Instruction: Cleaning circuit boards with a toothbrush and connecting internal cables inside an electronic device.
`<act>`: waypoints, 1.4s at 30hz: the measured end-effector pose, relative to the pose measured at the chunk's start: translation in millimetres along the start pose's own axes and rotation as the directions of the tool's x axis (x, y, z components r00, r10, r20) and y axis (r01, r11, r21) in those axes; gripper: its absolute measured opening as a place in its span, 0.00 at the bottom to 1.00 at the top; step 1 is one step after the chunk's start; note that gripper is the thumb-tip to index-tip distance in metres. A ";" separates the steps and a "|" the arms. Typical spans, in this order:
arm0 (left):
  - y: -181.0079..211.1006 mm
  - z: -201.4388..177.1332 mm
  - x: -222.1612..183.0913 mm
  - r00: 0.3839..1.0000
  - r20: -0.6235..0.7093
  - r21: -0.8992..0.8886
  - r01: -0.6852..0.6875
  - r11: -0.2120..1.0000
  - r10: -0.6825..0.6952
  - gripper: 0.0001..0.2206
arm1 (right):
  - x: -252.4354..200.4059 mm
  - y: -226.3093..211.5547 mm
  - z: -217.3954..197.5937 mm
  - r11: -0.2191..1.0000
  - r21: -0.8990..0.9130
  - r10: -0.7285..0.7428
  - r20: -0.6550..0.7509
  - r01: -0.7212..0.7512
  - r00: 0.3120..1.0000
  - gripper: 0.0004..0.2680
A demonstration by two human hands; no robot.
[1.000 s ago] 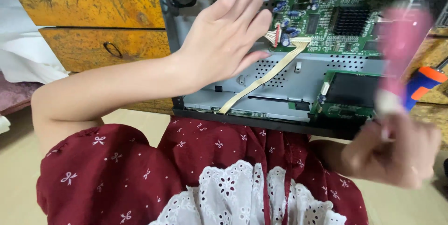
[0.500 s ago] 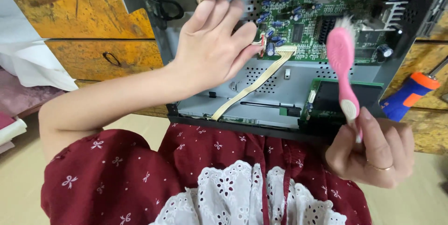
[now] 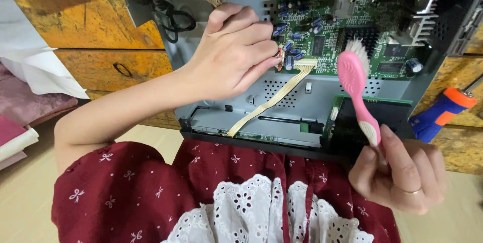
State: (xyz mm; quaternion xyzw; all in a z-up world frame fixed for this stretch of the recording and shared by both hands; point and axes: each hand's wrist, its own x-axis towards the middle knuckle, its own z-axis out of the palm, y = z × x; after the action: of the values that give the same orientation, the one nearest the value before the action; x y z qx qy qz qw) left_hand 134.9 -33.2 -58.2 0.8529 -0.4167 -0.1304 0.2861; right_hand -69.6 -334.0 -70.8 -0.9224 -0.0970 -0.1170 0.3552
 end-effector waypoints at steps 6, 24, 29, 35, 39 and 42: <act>-7.2 4.9 -3.7 0.998 -0.011 0.050 -0.064 0.997 0.065 0.05 | 0.4 -1.7 0.7 1.000 0.007 0.015 -0.005 -0.015 1.000 0.09; 1.8 13.8 -16.1 0.999 -0.043 0.457 0.010 0.889 0.010 0.10 | 11.4 -8.3 -0.5 0.995 -0.052 0.089 -0.001 -0.089 0.996 0.07; -2.0 16.9 -17.9 0.998 -0.049 0.503 -0.004 0.864 0.033 0.10 | 9.8 -7.0 -1.3 0.995 -0.055 0.089 0.012 -0.089 0.996 0.09; -2.8 17.7 -17.6 0.996 -0.066 0.495 -0.021 0.869 0.062 0.10 | 14.0 -13.6 3.4 0.989 -0.074 0.127 -0.027 -0.129 0.992 0.08; -8.1 10.9 -17.1 0.983 -0.090 0.499 -0.093 0.862 0.158 0.10 | -6.6 15.8 4.3 0.995 0.081 -0.052 -0.047 0.056 0.998 0.04; -5.2 0.4 -23.1 0.984 -0.007 0.575 -0.143 0.806 0.180 0.12 | -6.1 -7.3 4.4 0.969 0.011 0.247 -0.145 -0.248 0.958 0.07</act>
State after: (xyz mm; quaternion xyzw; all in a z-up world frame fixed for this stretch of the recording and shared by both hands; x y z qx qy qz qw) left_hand 123.7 -12.7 -62.0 0.8644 -0.4986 0.0516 0.0399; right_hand -76.7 -326.3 -71.1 -0.9176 0.0459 -0.1388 0.3698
